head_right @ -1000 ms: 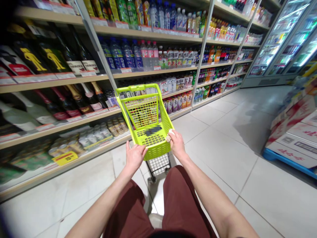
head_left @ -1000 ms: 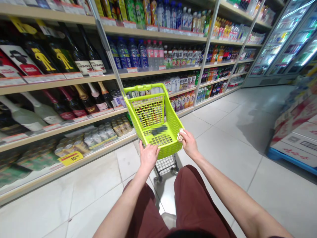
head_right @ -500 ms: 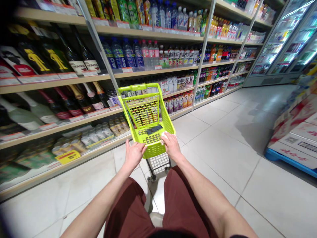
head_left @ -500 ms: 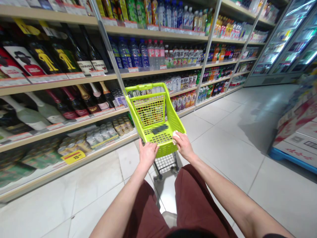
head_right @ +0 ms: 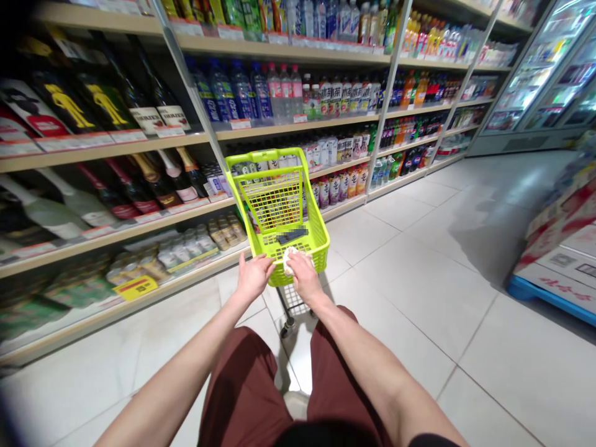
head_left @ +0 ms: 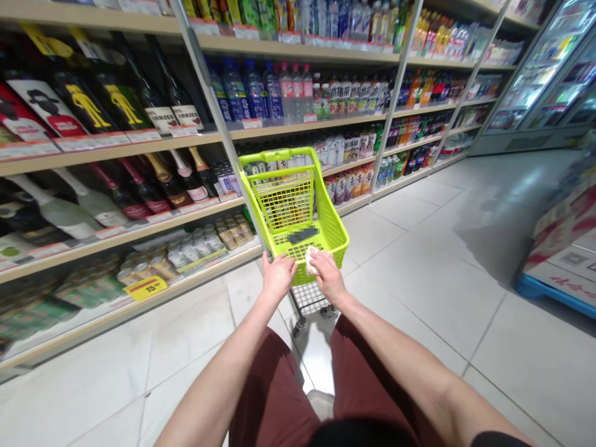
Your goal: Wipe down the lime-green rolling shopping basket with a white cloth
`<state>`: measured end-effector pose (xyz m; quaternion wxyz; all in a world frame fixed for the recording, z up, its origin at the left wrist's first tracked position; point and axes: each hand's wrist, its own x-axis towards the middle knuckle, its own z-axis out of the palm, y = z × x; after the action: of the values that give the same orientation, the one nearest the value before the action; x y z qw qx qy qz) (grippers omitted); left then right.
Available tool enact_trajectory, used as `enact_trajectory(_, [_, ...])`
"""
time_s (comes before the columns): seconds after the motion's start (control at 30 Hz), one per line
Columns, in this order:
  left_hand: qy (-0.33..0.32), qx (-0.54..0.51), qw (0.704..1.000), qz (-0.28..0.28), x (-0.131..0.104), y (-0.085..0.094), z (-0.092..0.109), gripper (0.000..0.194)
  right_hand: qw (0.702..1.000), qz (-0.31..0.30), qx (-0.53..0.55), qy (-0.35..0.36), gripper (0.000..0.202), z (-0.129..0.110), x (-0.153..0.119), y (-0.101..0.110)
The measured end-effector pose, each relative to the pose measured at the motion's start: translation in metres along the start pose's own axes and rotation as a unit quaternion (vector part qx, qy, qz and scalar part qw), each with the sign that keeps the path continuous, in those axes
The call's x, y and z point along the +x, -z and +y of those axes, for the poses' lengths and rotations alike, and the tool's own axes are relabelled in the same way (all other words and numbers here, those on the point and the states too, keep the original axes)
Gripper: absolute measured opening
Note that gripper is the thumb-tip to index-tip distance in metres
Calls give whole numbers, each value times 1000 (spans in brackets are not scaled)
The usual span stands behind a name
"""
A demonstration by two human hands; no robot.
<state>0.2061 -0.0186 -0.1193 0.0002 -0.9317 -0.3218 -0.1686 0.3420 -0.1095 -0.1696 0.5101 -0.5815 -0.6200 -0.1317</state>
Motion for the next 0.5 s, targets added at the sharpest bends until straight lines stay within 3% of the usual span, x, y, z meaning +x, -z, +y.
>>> enact_trajectory(0.13, [-35,5,999,-13,3,5,-11,25,1000,-12,3,19,46,5,-2,0])
enact_trajectory(0.33, [-110,33,993,-27,14,13,-40,27,997,9,-62,-53,44,34,15,21])
enact_trajectory(0.5, [-98,47,994,14,11,12,-20,32,996,-24,-68,-49,42,54,17,32])
